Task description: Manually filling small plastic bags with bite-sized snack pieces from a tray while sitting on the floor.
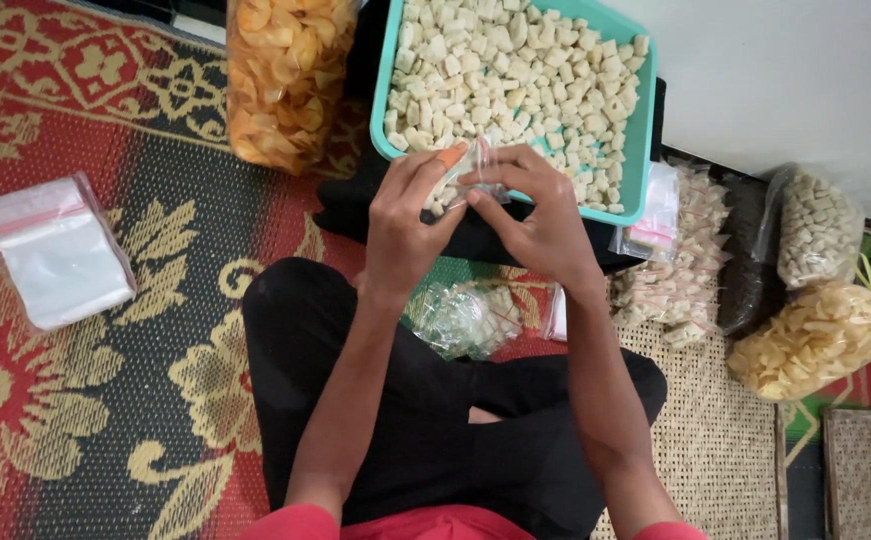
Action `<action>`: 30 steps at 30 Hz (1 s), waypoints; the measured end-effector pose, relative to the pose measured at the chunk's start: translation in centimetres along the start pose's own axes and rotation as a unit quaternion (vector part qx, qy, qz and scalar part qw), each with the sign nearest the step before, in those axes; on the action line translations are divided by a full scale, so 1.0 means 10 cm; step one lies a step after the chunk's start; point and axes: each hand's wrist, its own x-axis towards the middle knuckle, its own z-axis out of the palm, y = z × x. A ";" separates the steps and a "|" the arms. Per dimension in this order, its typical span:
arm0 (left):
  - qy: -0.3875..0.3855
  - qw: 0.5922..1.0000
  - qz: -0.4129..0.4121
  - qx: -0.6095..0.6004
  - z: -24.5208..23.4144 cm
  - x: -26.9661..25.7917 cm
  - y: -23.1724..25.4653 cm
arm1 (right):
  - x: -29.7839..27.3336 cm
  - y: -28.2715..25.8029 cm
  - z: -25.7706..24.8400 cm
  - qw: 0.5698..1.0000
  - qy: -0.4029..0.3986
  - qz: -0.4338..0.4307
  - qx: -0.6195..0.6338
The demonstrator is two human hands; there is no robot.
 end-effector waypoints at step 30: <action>0.003 0.930 -0.250 -0.270 -0.05 -0.05 -0.01 | -0.08 0.10 -0.01 0.990 0.095 0.022 0.103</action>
